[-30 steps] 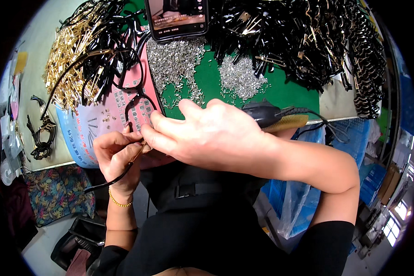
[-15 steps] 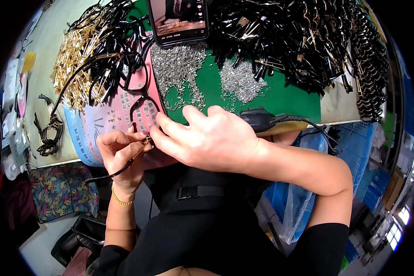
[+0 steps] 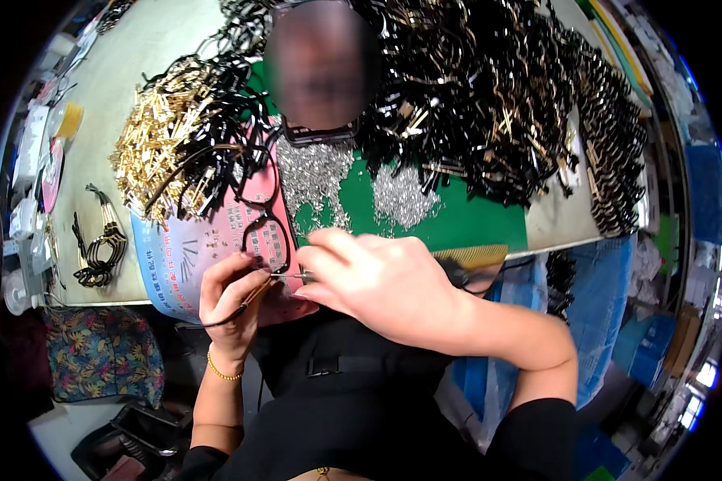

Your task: The person assembles eyeglasses by attaching temple arms to frames using a screwdriver. They repeatedly pick up frames and temple arms, align the hinge, and tighten screws. Completed glasses are placed aside on the work surface.

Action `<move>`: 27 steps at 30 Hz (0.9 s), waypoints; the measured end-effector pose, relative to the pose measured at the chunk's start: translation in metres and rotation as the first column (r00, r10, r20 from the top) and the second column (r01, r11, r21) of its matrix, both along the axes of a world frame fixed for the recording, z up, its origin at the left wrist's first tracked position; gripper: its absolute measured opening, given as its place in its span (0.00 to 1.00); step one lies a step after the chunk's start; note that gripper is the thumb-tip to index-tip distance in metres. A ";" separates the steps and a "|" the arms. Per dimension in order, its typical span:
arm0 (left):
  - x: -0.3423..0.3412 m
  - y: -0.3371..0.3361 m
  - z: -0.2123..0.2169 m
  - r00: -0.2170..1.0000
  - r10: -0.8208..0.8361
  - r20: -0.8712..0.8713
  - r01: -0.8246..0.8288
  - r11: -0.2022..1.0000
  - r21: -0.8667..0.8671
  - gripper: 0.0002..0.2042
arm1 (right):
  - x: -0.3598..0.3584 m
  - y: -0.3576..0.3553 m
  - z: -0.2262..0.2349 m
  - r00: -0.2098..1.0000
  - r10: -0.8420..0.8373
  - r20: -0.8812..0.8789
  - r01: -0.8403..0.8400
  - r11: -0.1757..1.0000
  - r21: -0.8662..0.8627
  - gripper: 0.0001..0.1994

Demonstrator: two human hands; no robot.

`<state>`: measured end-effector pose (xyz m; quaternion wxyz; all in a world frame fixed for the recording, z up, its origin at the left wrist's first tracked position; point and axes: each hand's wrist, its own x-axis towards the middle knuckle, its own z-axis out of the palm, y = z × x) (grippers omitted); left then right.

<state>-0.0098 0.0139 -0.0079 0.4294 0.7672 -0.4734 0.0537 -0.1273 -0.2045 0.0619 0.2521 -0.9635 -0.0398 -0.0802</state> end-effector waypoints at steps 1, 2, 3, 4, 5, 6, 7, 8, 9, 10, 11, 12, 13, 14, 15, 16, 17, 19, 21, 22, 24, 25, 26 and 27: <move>0.005 -0.004 0.007 0.994 -0.019 0.108 0.025 0.999 -0.049 0.15 | 0.001 -0.006 0.001 0.998 -0.003 -0.062 0.019 0.965 0.261 0.13; 0.001 -0.007 0.020 0.998 -0.021 0.066 0.032 0.984 -0.173 0.13 | 0.002 -0.011 0.006 0.972 0.021 -0.236 0.101 0.865 0.492 0.13; -0.005 -0.003 0.040 0.999 -0.023 0.029 0.030 0.961 -0.276 0.12 | 0.006 -0.012 0.007 0.914 0.102 -0.394 0.216 0.700 0.681 0.13; -0.011 0.014 0.057 0.959 -0.162 -0.234 0.078 0.941 -0.330 0.12 | 0.006 -0.011 0.006 0.844 0.167 -0.510 0.346 0.558 0.754 0.10; -0.012 0.029 0.079 0.931 -0.169 -0.324 0.068 0.951 -0.302 0.12 | 0.006 -0.009 0.007 0.821 0.207 -0.532 0.375 0.506 0.777 0.10; -0.010 0.038 0.103 0.938 -0.081 -0.338 0.015 0.981 -0.196 0.13 | 0.002 -0.007 0.005 0.827 0.191 -0.529 0.390 0.484 0.784 0.10; -0.013 0.048 0.123 0.941 0.194 -0.276 -0.201 0.980 0.001 0.13 | 0.001 -0.005 -0.003 0.830 0.241 -0.502 0.363 0.451 0.816 0.10; -0.005 0.043 0.115 0.879 0.396 -0.265 -0.375 0.918 0.125 0.14 | -0.009 -0.011 -0.012 0.839 0.177 -0.515 0.403 0.435 0.805 0.10; 0.004 0.041 0.100 0.710 0.654 -0.261 -0.611 0.756 0.233 0.13 | -0.016 -0.013 -0.020 0.841 0.158 -0.518 0.422 0.407 0.810 0.10; 0.020 0.047 0.094 0.689 0.683 -0.244 -0.615 0.728 0.303 0.14 | -0.020 -0.013 -0.025 0.863 0.164 -0.478 0.399 0.358 0.844 0.11; 0.035 0.048 0.087 0.686 0.699 -0.203 -0.645 0.713 0.274 0.13 | -0.023 -0.015 -0.031 0.882 0.143 -0.449 0.389 0.317 0.865 0.12; 0.051 0.054 0.079 0.688 0.718 -0.104 -0.690 0.692 0.211 0.12 | -0.021 -0.016 -0.036 0.886 0.148 -0.440 0.372 0.340 0.864 0.13; 0.066 0.060 0.079 0.626 0.738 -0.253 -0.705 0.674 0.223 0.12 | -0.020 -0.014 -0.039 0.889 0.138 -0.437 0.365 0.364 0.857 0.15; 0.078 0.069 0.075 0.597 0.767 -0.237 -0.746 0.639 0.189 0.12 | -0.024 -0.009 -0.042 0.896 0.151 -0.418 0.348 0.345 0.872 0.18; 0.095 0.073 0.073 0.569 0.763 -0.307 -0.741 0.637 0.209 0.11 | -0.024 -0.006 -0.043 0.902 0.141 -0.408 0.342 0.343 0.875 0.20; 0.113 0.076 0.072 0.573 0.807 -0.144 -0.766 0.590 0.254 0.13 | -0.027 -0.008 -0.044 0.907 0.149 -0.395 0.325 0.351 0.878 0.23; 0.123 0.082 0.072 0.566 0.824 0.024 -0.792 0.535 0.294 0.16 | -0.028 -0.008 -0.046 0.910 0.154 -0.384 0.310 0.361 0.880 0.24; 0.123 0.085 0.073 0.480 0.833 0.275 -0.867 0.403 0.291 0.19 | -0.030 -0.008 -0.044 0.917 0.144 -0.372 0.304 0.354 0.885 0.25; 0.122 0.091 0.067 0.479 0.788 0.387 -0.873 0.384 0.299 0.29 | -0.031 -0.009 -0.046 0.927 0.142 -0.348 0.288 0.326 0.901 0.25; 0.125 0.097 0.060 0.444 0.738 0.507 -0.896 0.377 0.235 0.30 | -0.035 -0.010 -0.048 0.935 0.118 -0.334 0.286 0.305 0.908 0.25; 0.139 0.136 0.052 0.513 0.635 0.578 -0.856 0.427 0.291 0.32 | -0.038 -0.008 -0.050 0.946 0.119 -0.300 0.259 0.273 0.926 0.25; 0.152 0.158 0.054 0.622 0.581 0.525 -0.783 0.473 0.405 0.31 | -0.037 -0.008 -0.051 0.954 0.112 -0.279 0.244 0.252 0.937 0.25; 0.162 0.168 0.060 0.715 0.528 0.458 -0.699 0.542 0.467 0.29 | -0.036 -0.009 -0.053 0.957 0.127 -0.263 0.230 0.228 0.946 0.24; 0.170 0.168 0.065 0.803 0.456 0.382 -0.595 0.614 0.518 0.27 | -0.037 -0.016 -0.050 0.941 0.164 -0.294 0.258 0.213 0.943 0.19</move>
